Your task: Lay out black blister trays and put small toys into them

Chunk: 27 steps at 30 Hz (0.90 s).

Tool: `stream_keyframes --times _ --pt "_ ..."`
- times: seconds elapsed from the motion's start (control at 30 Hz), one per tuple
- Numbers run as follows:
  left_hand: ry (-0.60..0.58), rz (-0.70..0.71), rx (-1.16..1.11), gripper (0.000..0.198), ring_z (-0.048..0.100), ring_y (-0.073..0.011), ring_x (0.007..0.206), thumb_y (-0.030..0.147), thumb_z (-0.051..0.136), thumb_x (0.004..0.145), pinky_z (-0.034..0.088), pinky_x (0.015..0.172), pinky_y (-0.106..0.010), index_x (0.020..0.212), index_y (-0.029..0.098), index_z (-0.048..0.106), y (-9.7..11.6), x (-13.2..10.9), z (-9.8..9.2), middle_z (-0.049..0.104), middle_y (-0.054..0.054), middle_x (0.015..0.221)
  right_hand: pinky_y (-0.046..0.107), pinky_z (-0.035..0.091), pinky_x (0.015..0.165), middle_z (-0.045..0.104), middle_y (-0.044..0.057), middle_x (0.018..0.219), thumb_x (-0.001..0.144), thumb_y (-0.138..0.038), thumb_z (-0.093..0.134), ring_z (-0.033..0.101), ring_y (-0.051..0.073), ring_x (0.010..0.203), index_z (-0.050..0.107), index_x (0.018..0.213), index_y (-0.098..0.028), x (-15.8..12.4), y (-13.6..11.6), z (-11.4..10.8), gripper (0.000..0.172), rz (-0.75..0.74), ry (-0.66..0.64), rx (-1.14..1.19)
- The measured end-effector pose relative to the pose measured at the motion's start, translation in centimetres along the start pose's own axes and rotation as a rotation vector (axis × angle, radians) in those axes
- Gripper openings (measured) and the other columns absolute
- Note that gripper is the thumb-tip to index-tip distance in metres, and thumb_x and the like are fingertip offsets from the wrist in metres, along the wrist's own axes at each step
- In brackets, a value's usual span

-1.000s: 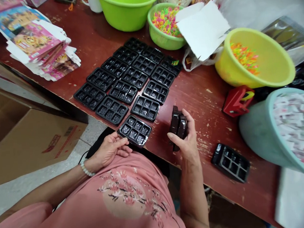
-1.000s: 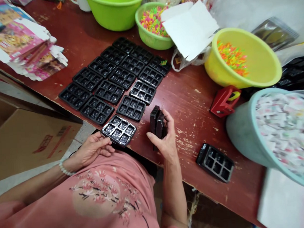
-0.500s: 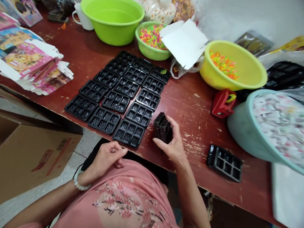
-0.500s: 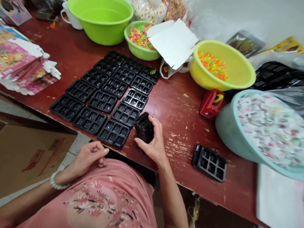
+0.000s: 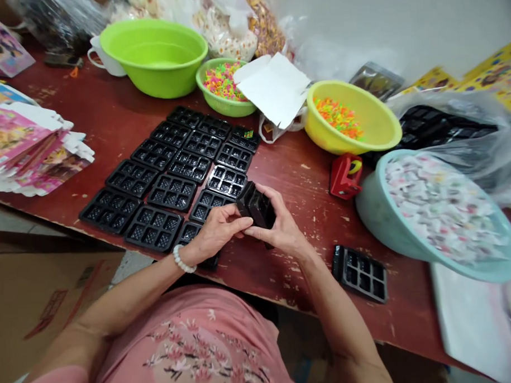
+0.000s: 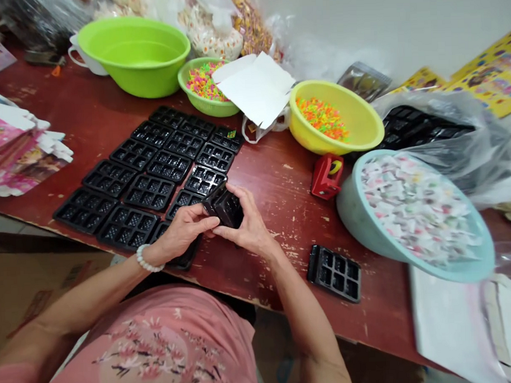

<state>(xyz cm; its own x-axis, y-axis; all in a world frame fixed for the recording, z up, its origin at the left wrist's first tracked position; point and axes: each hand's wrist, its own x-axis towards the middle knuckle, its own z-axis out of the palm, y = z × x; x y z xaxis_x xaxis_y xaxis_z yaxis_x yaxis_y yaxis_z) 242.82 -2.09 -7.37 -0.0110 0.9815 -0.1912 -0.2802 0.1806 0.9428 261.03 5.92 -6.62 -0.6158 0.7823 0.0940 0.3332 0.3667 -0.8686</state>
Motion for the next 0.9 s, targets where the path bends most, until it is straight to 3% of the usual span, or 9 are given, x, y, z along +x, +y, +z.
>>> stream_keyframes --times 0.27,0.43,0.63,0.77,0.9 --pt "-0.007 -0.041 -0.232 0.041 0.067 -0.011 0.056 0.041 0.095 0.068 0.057 0.054 -0.02 0.079 0.015 0.065 0.7 3.0 0.1 0.068 0.002 0.068 0.053 0.048 0.116 0.057 0.008 0.15 0.063 -0.06 0.094 0.058 0.032 0.133 0.043 0.157 -0.032 2.3 0.5 -1.3 0.111 0.073 -0.077 0.399" --pt "-0.019 -0.043 -0.256 0.044 0.066 -0.0108 0.052 0.043 0.095 0.067 0.057 0.052 -0.02 0.078 0.015 0.064 1.2 4.3 0.6 0.067 0.002 0.065 0.048 0.06 0.096 0.062 0.008 0.144 0.06 -0.067 0.092 0.068 0.029 0.111 0.037 0.161 -0.035 3.0 1.0 -0.9 0.119 0.162 -0.096 0.554" --pt "-0.054 -0.091 -0.256 0.046 0.067 -0.0124 0.05 0.045 0.095 0.067 0.056 0.049 -0.021 0.076 0.015 0.061 1.2 5.6 1.0 0.066 0.001 0.064 0.043 0.061 0.085 0.064 0.008 0.138 0.06 -0.065 0.092 0.068 0.027 0.101 0.04 0.159 -0.033 3.8 1.9 -1.1 0.116 0.161 -0.07 0.667" --pt "-0.092 -0.092 -0.148 0.041 0.07 -0.0144 0.058 0.038 0.092 0.072 0.058 0.052 -0.023 0.091 0.016 0.064 1.4 8.3 0.8 0.07 -0.002 0.072 0.049 0.056 0.102 0.062 0.008 0.142 0.065 -0.064 0.09 0.065 0.03 0.117 0.041 0.158 -0.033 5.2 2.9 -3.7 0.109 0.094 -0.006 0.508" --pt "0.112 -0.004 -0.118 0.033 0.068 -0.0121 0.061 0.022 0.087 0.078 0.057 0.055 -0.024 0.098 0.019 0.061 3.4 15.7 0.0 0.067 0.0 0.084 0.057 0.039 0.122 0.05 0.011 0.155 0.068 -0.055 0.092 0.049 0.035 0.143 0.043 0.156 -0.031 7.7 5.9 -7.0 0.103 0.02 0.121 0.027"
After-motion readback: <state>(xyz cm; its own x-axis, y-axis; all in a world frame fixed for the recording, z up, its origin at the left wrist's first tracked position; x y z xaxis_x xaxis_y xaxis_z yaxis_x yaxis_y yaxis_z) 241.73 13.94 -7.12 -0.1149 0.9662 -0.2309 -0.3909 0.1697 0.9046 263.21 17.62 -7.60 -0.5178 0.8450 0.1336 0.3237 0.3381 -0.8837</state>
